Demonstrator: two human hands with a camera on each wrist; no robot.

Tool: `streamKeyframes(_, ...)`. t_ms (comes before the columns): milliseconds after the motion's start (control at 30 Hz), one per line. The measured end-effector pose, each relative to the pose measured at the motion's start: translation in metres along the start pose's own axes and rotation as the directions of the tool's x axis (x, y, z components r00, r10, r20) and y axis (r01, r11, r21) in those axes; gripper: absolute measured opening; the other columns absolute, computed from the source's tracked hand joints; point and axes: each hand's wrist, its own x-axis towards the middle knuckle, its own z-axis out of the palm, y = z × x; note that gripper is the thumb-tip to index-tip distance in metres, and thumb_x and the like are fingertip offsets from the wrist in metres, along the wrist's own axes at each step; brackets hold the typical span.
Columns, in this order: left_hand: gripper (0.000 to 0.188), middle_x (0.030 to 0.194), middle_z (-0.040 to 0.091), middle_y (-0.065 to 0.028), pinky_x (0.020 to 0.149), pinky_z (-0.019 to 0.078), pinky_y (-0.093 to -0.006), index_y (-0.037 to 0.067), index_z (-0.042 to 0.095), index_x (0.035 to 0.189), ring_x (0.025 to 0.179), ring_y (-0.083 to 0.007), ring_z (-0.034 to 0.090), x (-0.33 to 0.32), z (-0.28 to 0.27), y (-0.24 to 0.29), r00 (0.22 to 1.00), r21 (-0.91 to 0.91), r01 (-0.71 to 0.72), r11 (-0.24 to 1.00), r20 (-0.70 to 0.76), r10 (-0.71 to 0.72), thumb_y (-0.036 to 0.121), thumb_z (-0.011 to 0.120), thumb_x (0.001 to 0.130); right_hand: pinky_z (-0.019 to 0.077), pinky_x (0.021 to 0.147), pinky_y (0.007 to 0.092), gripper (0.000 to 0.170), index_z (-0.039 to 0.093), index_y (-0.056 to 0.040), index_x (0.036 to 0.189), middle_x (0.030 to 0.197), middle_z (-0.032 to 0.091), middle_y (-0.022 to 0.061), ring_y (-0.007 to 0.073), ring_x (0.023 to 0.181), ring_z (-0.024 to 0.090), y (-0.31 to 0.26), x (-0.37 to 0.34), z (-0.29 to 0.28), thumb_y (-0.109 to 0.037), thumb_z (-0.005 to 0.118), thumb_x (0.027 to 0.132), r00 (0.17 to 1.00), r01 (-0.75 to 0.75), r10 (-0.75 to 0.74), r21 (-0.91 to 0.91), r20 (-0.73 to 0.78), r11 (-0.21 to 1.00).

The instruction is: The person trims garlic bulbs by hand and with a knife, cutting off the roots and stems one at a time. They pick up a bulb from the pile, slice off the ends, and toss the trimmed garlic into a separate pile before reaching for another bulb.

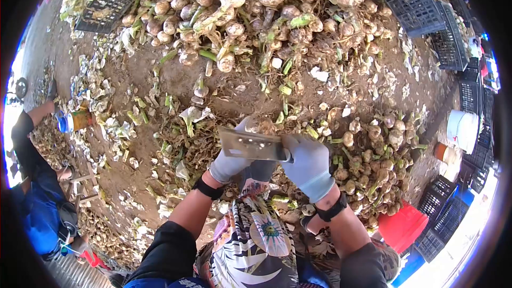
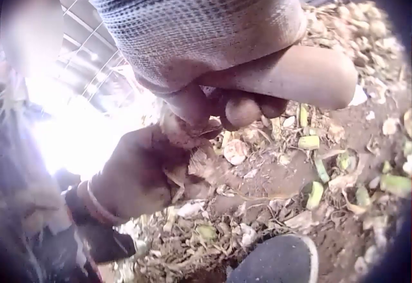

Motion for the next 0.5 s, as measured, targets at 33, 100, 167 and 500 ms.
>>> streamKeyframes(33, 0.076, 0.123, 0.064, -0.0104, 0.096, 0.0536, -0.0357, -0.001, 0.032, 0.147, 0.109, -0.0195, 0.064, -0.001, -0.005, -0.005, 0.999, 0.098, -0.024, 0.995, 0.037, 0.021, 0.008, 0.073, 0.084, 0.052, 0.058, 0.0405, 0.014, 0.066, -0.0118, 0.088, 0.077, 0.064, 0.0087, 0.031, 0.066, 0.065, -0.005, -0.001, -0.004, -0.023, 0.068, 0.08, 1.0, -0.01, 0.01, -0.018, 0.008, 1.0)
streamKeyframes(100, 0.071, 0.122, 0.064, -0.0106, 0.093, 0.0543, -0.0356, -0.002, 0.038, 0.143, 0.107, -0.0199, 0.064, 0.001, 0.004, 0.015, 0.999, 0.045, 0.003, 0.999, 0.039, -0.005, 0.008, 0.074, 0.083, 0.0519, 0.064, 0.0405, 0.021, 0.064, -0.0133, 0.093, 0.081, 0.064, 0.0052, 0.0279, 0.071, 0.067, -0.003, -0.003, -0.003, -0.017, 0.068, 0.073, 0.999, -0.002, 0.004, -0.06, 0.035, 0.998)
streamKeyframes(167, 0.066, 0.12, 0.064, -0.0108, 0.091, 0.055, -0.0354, -0.003, 0.044, 0.139, 0.105, -0.0204, 0.065, 0.002, 0.001, 0.015, 0.999, -0.004, 0.024, 1.0, 0.041, -0.024, 0.007, 0.075, 0.082, 0.052, 0.064, 0.0407, 0.02, 0.064, -0.0133, 0.093, 0.082, 0.065, 0.0051, 0.0284, 0.071, 0.067, -0.002, -0.004, -0.001, -0.016, 0.067, 0.073, 0.999, -0.02, 0.022, -0.044, 0.043, 0.999)
streamKeyframes(500, 0.053, 0.093, 0.065, -0.0149, 0.083, 0.0536, -0.0412, 0.003, 0.059, 0.124, 0.092, -0.0357, 0.068, -0.001, 0.034, 0.095, 0.913, 0.492, -0.215, 0.844, 0.409, -0.006, 0.016, 0.08, 0.077, 0.0553, 0.063, 0.0354, 0.021, 0.07, -0.0109, 0.105, 0.075, 0.071, 0.0106, 0.0231, 0.065, 0.069, 0.074, -0.029, 0.029, -0.019, 0.067, 0.086, 0.795, -0.577, 0.495, 0.184, 0.351, 0.796)
